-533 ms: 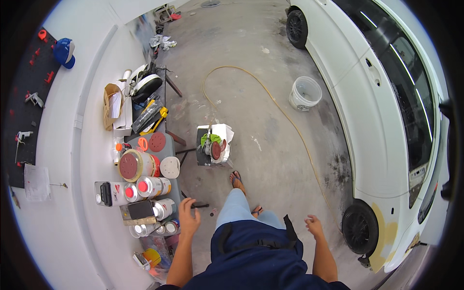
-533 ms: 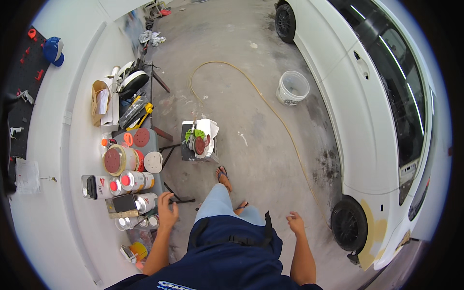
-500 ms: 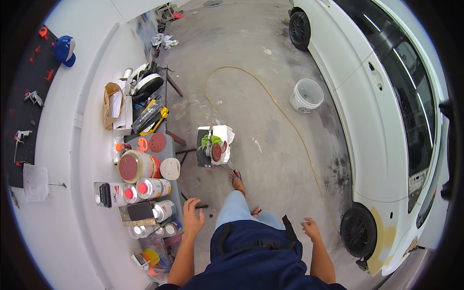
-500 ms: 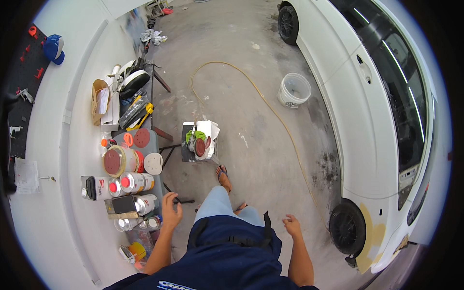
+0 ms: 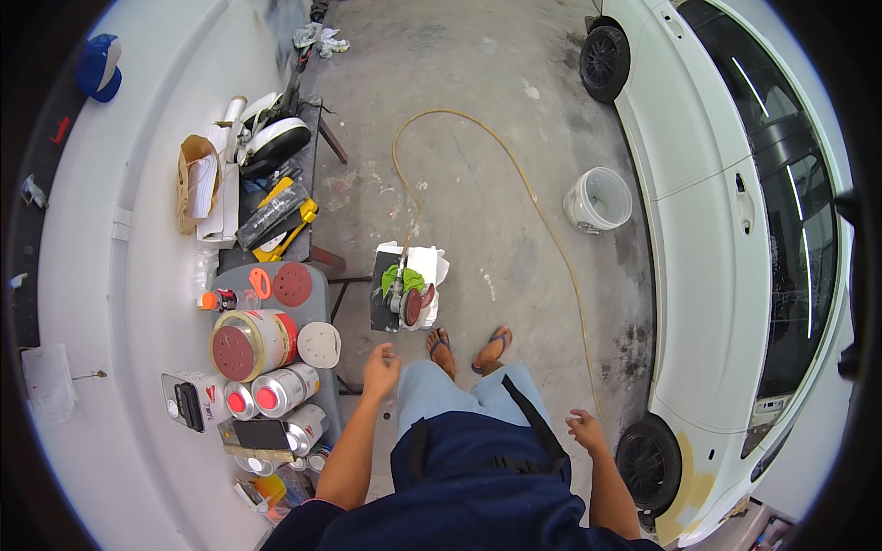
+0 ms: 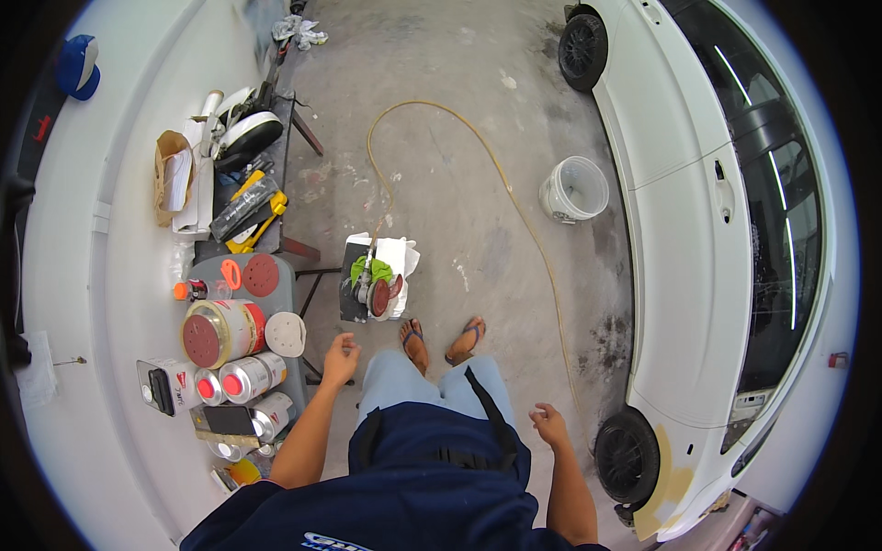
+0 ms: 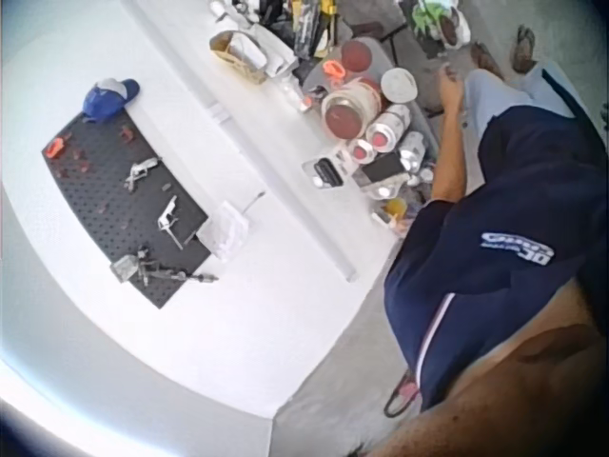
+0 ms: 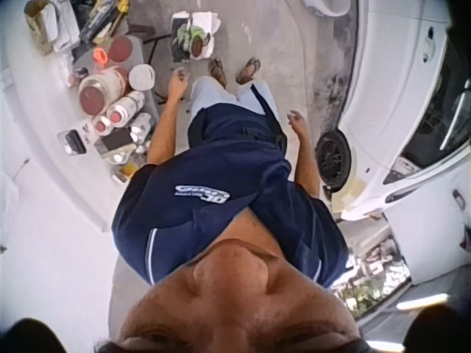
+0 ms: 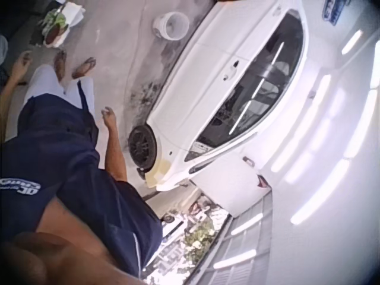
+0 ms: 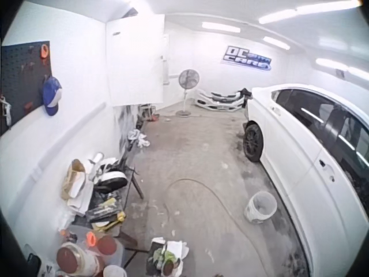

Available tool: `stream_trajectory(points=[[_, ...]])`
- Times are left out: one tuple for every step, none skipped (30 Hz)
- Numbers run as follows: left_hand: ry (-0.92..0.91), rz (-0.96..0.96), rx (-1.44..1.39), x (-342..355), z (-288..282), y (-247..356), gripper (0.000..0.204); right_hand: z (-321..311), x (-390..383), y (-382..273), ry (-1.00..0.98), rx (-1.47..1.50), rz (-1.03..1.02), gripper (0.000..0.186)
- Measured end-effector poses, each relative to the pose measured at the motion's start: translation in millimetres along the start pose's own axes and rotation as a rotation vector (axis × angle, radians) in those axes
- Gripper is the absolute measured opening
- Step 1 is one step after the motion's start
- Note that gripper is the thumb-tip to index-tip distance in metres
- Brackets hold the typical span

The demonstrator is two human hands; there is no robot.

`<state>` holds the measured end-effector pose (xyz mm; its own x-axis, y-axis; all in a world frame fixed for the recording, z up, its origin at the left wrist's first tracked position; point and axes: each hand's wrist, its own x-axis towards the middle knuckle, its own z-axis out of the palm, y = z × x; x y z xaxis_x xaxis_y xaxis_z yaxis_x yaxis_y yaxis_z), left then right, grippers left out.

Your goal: The person sands the exterior surface of a white car door using a sanding block and a green cloth. They repeatedly dip the sanding block into a bucket of water and wipe the door while sanding. The person opens the door to sand the inner edge and continues sanding the outer panel.

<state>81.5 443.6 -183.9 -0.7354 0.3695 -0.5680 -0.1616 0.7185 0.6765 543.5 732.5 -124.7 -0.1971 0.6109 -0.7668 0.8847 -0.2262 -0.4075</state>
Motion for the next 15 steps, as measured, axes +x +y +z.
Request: stream_trajectory(points=[[-0.006,-0.02,-0.01,8.8,14.3,-3.3,0.051,-6.0,7.7,-14.7,0.058,-0.03,0.036,0.05],[-0.004,-0.044,-0.015,17.2,24.6,-7.5,0.052,-12.0,15.0,-28.9,0.065,0.026,0.028,0.05],[0.009,-0.061,-0.033,32.7,37.0,-7.5,0.052,-17.7,22.2,-42.3,-0.009,0.014,-0.046,0.049],[0.005,-0.117,-0.018,41.0,52.0,-9.3,0.053,-23.1,29.5,-54.8,-0.043,-0.02,-0.078,0.049],[0.005,-0.181,-0.005,46.3,65.5,-12.6,0.053,-28.1,36.2,-66.5,0.025,-0.078,-0.069,0.048],[-0.014,-0.274,-0.005,55.8,77.7,-14.5,0.053,-32.4,42.4,-76.5,-0.061,-0.067,-0.122,0.047],[-0.006,-0.224,0.043,65.2,88.7,-15.3,0.053,-36.3,48.1,-84.8,-0.064,-0.077,-0.154,0.047],[-0.028,-0.209,0.094,70.3,98.7,-17.6,0.053,-39.6,53.1,-91.8,-0.06,-0.047,-0.255,0.046],[-0.043,-0.204,0.15,76.8,107.0,-18.6,0.053,-42.5,57.5,-97.4,-0.096,-0.094,-0.184,0.046],[-0.019,-0.19,0.11,81.7,115.4,-19.2,0.051,-44.9,61.5,-101.5,-0.117,-0.099,-0.188,0.046],[0.006,-0.182,0.081,87.1,120.5,-20.0,0.049,-46.7,65.2,-104.4,-0.143,-0.057,-0.263,0.046],[0.005,-0.177,0.038,94.6,126.8,-18.7,0.046,-48.0,68.8,-106.0,-0.165,-0.123,-0.22,0.046],[0.031,-0.183,0.056,100.6,128.7,-19.8,0.046,-48.7,72.9,-106.8,-0.202,-0.127,-0.267,0.046],[0.042,-0.167,0.053,114.6,130.8,-18.2,0.045,-48.7,77.7,-106.4,-0.234,-0.108,-0.354,0.046],[0.172,-0.071,0.113,122.8,132.9,-18.4,0.048,-48.5,82.6,-105.0,-0.282,-0.155,-0.286,0.046]])
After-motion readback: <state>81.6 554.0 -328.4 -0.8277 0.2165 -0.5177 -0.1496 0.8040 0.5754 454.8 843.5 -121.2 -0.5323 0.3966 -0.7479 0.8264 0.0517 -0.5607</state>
